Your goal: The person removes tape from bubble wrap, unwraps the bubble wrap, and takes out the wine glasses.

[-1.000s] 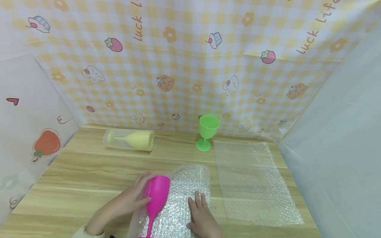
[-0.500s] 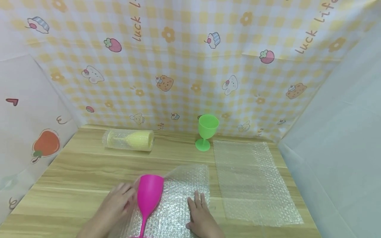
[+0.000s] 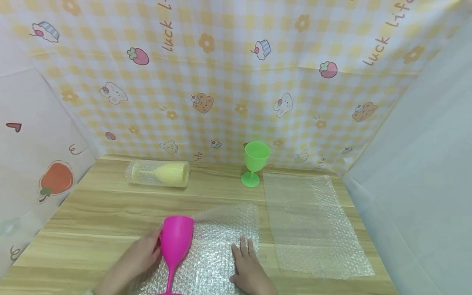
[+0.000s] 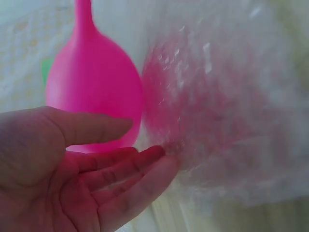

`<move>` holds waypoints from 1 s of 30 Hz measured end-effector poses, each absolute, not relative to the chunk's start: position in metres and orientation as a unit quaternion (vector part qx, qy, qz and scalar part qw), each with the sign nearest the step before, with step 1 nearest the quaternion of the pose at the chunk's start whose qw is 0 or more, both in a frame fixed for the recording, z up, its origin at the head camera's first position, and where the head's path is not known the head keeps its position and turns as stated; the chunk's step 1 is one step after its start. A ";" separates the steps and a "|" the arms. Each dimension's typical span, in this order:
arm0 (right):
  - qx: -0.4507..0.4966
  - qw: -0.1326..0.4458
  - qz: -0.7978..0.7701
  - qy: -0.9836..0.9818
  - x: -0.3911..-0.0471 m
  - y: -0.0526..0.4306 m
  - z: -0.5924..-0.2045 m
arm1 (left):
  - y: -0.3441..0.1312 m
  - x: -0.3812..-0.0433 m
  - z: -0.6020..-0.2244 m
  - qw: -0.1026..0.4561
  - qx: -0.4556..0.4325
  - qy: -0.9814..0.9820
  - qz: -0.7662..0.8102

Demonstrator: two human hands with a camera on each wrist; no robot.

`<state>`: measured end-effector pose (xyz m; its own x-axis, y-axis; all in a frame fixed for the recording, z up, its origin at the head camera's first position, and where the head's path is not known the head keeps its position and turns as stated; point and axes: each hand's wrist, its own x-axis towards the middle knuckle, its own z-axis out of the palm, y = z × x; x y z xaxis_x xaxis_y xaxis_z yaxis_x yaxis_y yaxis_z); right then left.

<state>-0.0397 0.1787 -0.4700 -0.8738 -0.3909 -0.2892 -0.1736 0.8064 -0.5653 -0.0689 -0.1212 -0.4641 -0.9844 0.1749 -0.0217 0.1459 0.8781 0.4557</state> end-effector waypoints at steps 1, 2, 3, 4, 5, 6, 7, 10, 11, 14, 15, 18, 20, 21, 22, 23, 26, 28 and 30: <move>-0.150 0.201 -0.275 0.928 -0.040 0.178 -0.470 | -0.123 -0.072 -0.465 0.032 0.085 0.967 0.238; -0.148 0.202 -0.276 0.928 -0.040 0.178 -0.470 | -0.124 -0.075 -0.466 0.034 0.089 0.966 0.241; -0.147 0.203 -0.276 0.928 -0.040 0.178 -0.470 | -0.126 -0.078 -0.466 0.036 0.090 0.965 0.245; -0.146 0.205 -0.277 0.927 -0.040 0.177 -0.470 | -0.127 -0.080 -0.466 0.038 0.093 0.963 0.251; -0.147 0.204 -0.276 0.928 -0.040 0.177 -0.469 | -0.128 -0.083 -0.466 0.044 0.091 0.960 0.261; -0.148 0.203 -0.273 0.929 -0.040 0.177 -0.469 | -0.129 -0.085 -0.466 0.046 0.093 0.957 0.269; -0.148 0.202 -0.270 0.930 -0.041 0.176 -0.468 | -0.130 -0.087 -0.466 0.054 0.092 0.955 0.278; -0.151 0.199 -0.264 0.932 -0.041 0.176 -0.467 | -0.131 -0.094 -0.467 0.076 0.090 0.948 0.297; -0.153 0.196 -0.262 0.933 -0.041 0.176 -0.466 | -0.131 -0.096 -0.467 0.077 0.091 0.946 0.300; -0.148 0.200 -0.263 0.932 -0.041 0.175 -0.465 | -0.129 -0.102 -0.469 0.078 0.096 0.945 0.303; -0.148 0.201 -0.264 0.932 -0.041 0.175 -0.466 | -0.128 -0.104 -0.470 0.083 0.096 0.944 0.304; -0.145 0.203 -0.266 0.931 -0.040 0.176 -0.466 | -0.126 -0.109 -0.472 0.091 0.094 0.945 0.300; -0.145 0.203 -0.266 0.931 -0.041 0.176 -0.466 | -0.126 -0.111 -0.472 0.102 0.088 0.945 0.298; -0.144 0.203 -0.266 0.931 -0.041 0.176 -0.466 | -0.126 -0.112 -0.472 0.113 0.081 0.942 0.305; -0.143 0.202 -0.267 0.931 -0.041 0.176 -0.466 | -0.126 -0.114 -0.471 0.115 0.082 0.942 0.305; -0.143 0.202 -0.266 0.932 -0.042 0.176 -0.466 | -0.126 -0.115 -0.471 0.124 0.077 0.938 0.313; -0.142 0.203 -0.266 0.932 -0.042 0.175 -0.466 | -0.127 -0.117 -0.468 0.158 0.058 0.925 0.339; -0.143 0.204 -0.267 0.931 -0.042 0.175 -0.466 | -0.126 -0.119 -0.465 0.178 0.047 0.919 0.348; -0.142 0.207 -0.269 0.930 -0.042 0.175 -0.466 | -0.125 -0.120 -0.461 0.196 0.033 0.915 0.350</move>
